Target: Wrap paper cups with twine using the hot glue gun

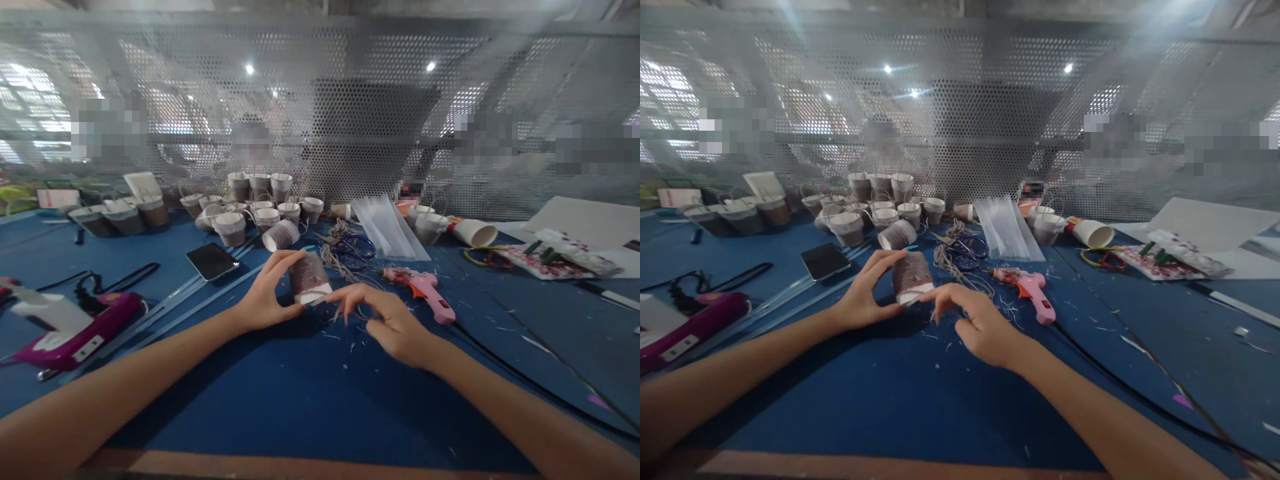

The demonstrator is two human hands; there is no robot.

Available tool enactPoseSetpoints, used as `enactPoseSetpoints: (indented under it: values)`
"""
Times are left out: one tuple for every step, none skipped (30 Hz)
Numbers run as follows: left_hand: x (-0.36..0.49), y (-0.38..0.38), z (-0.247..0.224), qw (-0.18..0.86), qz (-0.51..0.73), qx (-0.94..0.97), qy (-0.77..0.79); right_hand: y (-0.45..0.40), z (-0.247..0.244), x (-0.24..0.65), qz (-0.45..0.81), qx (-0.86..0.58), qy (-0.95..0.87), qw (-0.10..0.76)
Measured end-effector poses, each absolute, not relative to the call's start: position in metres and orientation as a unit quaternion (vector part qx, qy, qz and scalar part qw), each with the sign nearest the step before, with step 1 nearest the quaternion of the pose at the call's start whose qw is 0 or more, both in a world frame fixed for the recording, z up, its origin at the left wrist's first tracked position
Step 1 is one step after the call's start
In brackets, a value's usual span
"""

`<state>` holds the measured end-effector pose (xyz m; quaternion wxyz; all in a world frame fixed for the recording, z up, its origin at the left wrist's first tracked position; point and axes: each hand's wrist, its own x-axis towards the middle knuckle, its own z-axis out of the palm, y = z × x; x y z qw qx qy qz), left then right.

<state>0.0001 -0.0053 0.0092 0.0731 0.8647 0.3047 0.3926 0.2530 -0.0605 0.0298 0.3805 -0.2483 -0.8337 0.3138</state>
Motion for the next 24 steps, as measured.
enactPoseSetpoints:
  values:
    - [0.000, -0.006, 0.009, 0.069, 0.392, 0.865, 0.305, -0.061, 0.028, 0.250, 0.320, -0.252, -0.841, 0.357]
    - [0.001, -0.006, 0.009, 0.065, 0.393, 0.866, 0.303, -0.062, 0.027, 0.248, 0.324, -0.259, -0.844, 0.340]
    - [0.001, -0.006, 0.010, 0.061, 0.393, 0.867, 0.300, -0.062, 0.026, 0.247, 0.327, -0.265, -0.846, 0.328]
    - [0.001, -0.006, 0.010, 0.057, 0.395, 0.868, 0.296, -0.062, 0.025, 0.246, 0.331, -0.270, -0.846, 0.320]
    - [0.002, -0.007, 0.010, 0.054, 0.397, 0.868, 0.294, -0.062, 0.025, 0.246, 0.335, -0.276, -0.845, 0.313]
    - [0.002, -0.007, 0.010, 0.052, 0.398, 0.868, 0.292, -0.062, 0.024, 0.246, 0.339, -0.280, -0.844, 0.308]
    - [0.002, -0.007, 0.010, 0.049, 0.399, 0.868, 0.291, -0.062, 0.024, 0.247, 0.343, -0.285, -0.842, 0.304]
    - [0.002, -0.007, 0.010, 0.047, 0.399, 0.869, 0.290, -0.062, 0.024, 0.248, 0.345, -0.290, -0.841, 0.300]
    - [0.002, -0.007, 0.011, 0.046, 0.398, 0.870, 0.289, -0.061, 0.024, 0.248, 0.347, -0.294, -0.840, 0.296]
    - [0.002, -0.008, 0.011, 0.045, 0.396, 0.870, 0.290, -0.061, 0.023, 0.249, 0.348, -0.297, -0.838, 0.297]
    - [0.002, -0.008, 0.011, 0.046, 0.394, 0.871, 0.290, -0.061, 0.023, 0.249, 0.351, -0.297, -0.835, 0.301]
    - [0.002, -0.008, 0.011, 0.048, 0.393, 0.871, 0.290, -0.061, 0.023, 0.249, 0.357, -0.294, -0.831, 0.308]
    - [0.002, -0.008, 0.011, 0.054, 0.394, 0.871, 0.289, -0.060, 0.023, 0.249, 0.366, -0.291, -0.824, 0.320]
    - [0.002, -0.008, 0.010, 0.062, 0.397, 0.869, 0.288, -0.060, 0.024, 0.249, 0.378, -0.285, -0.815, 0.334]
    - [0.002, -0.008, 0.010, 0.074, 0.402, 0.866, 0.287, -0.060, 0.024, 0.249, 0.390, -0.281, -0.804, 0.350]
    - [0.001, -0.008, 0.009, 0.089, 0.407, 0.863, 0.287, -0.059, 0.024, 0.249, 0.402, -0.279, -0.792, 0.365]
    - [0.001, -0.007, 0.008, 0.107, 0.413, 0.858, 0.286, -0.058, 0.025, 0.249, 0.413, -0.279, -0.779, 0.380]
    - [0.000, -0.007, 0.007, 0.126, 0.419, 0.852, 0.286, -0.058, 0.025, 0.249, 0.424, -0.281, -0.766, 0.393]
    - [0.000, -0.007, 0.006, 0.145, 0.425, 0.847, 0.286, -0.056, 0.025, 0.250, 0.435, -0.285, -0.752, 0.404]
    - [-0.001, -0.006, 0.005, 0.163, 0.430, 0.841, 0.285, -0.055, 0.025, 0.251, 0.449, -0.287, -0.738, 0.414]
    - [-0.001, -0.006, 0.004, 0.179, 0.436, 0.836, 0.283, -0.053, 0.026, 0.251, 0.462, -0.290, -0.723, 0.423]
    - [-0.002, -0.006, 0.003, 0.191, 0.441, 0.831, 0.279, -0.052, 0.026, 0.252, 0.474, -0.292, -0.709, 0.432]
    - [-0.003, -0.005, 0.002, 0.200, 0.447, 0.827, 0.276, -0.051, 0.026, 0.253, 0.484, -0.295, -0.696, 0.441]
    - [-0.003, -0.005, 0.002, 0.207, 0.451, 0.824, 0.272, -0.050, 0.027, 0.253, 0.490, -0.298, -0.686, 0.447]
